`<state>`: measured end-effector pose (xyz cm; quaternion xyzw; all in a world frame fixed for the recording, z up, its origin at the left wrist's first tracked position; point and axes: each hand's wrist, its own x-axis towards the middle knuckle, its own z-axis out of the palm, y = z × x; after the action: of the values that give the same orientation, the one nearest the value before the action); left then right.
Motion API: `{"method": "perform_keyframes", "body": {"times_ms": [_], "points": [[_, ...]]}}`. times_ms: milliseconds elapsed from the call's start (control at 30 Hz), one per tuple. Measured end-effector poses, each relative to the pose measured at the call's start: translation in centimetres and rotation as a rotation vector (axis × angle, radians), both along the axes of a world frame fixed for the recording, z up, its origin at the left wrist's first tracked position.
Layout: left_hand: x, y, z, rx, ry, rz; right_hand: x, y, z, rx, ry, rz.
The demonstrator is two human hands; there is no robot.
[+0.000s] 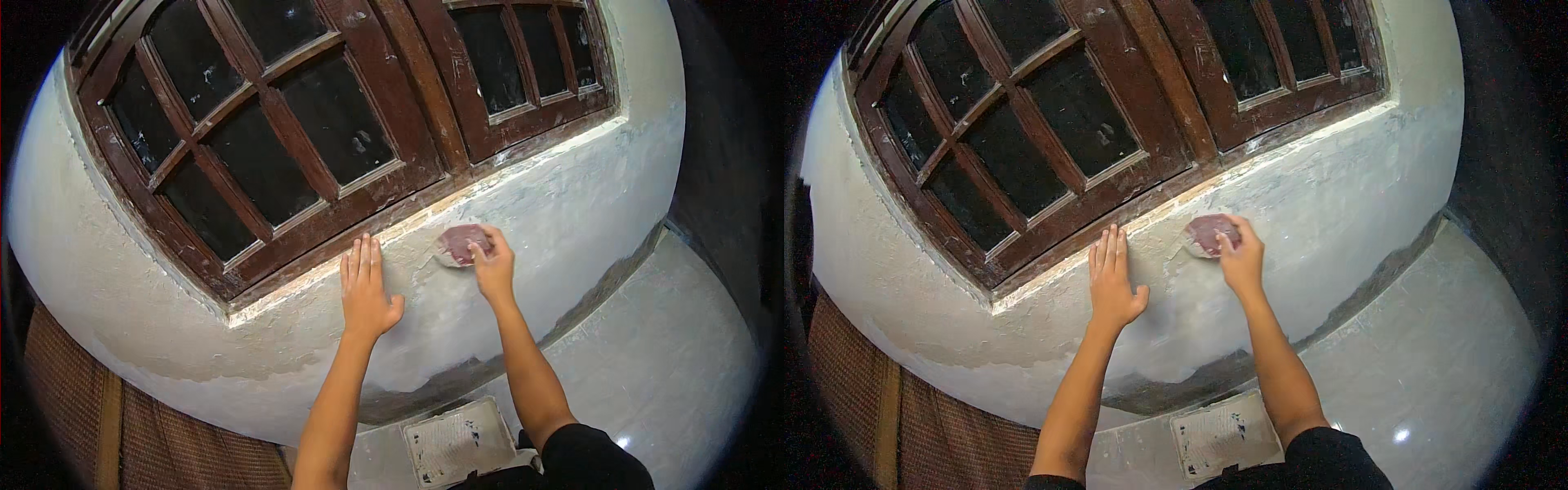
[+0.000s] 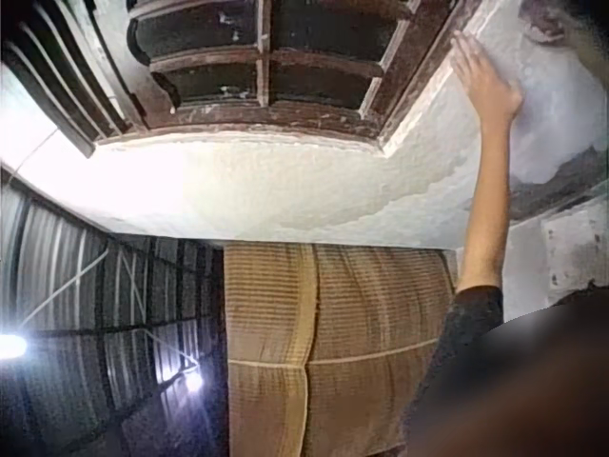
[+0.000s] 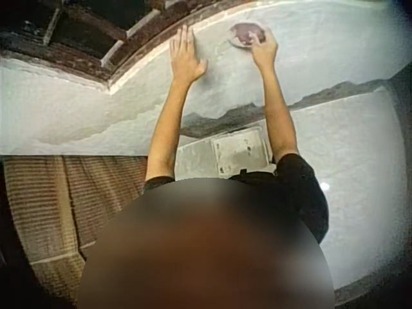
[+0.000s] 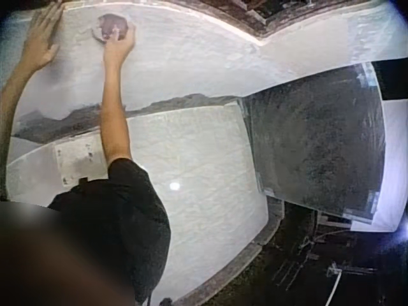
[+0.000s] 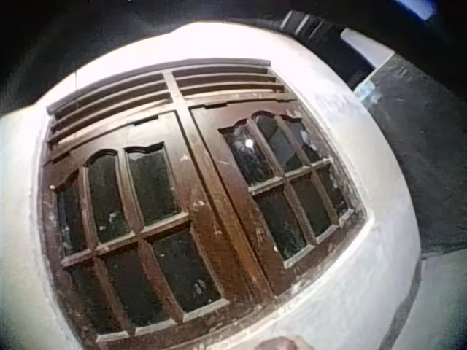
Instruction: The person patches a wall near a window frame by applying wall filler from a container to the wall with a putty knife.
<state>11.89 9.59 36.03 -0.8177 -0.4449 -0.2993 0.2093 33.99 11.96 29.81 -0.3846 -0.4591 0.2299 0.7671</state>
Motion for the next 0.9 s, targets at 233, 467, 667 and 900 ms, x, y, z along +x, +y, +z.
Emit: {"method": "perform_keyframes", "body": {"times_ms": [233, 467, 667, 900], "points": [[0.0, 0.1, 0.1, 0.004, 0.021, 0.013, 0.1, 1.2, -1.6, 0.039, -0.22, -0.019], [-0.2, 0.2, -0.2, 0.013, 0.027, -0.001, -1.1, 0.6, -1.8, 0.018, -0.147, 0.143], [0.0, 0.0, -0.1, -0.023, 0.021, 0.016, -0.4, 0.6, -1.9, 0.062, 0.243, 0.159], [-0.1, -0.1, -0.1, -0.015, 0.031, 0.029, -0.4, 1.1, -3.3, 0.024, 0.242, 0.095]]}}
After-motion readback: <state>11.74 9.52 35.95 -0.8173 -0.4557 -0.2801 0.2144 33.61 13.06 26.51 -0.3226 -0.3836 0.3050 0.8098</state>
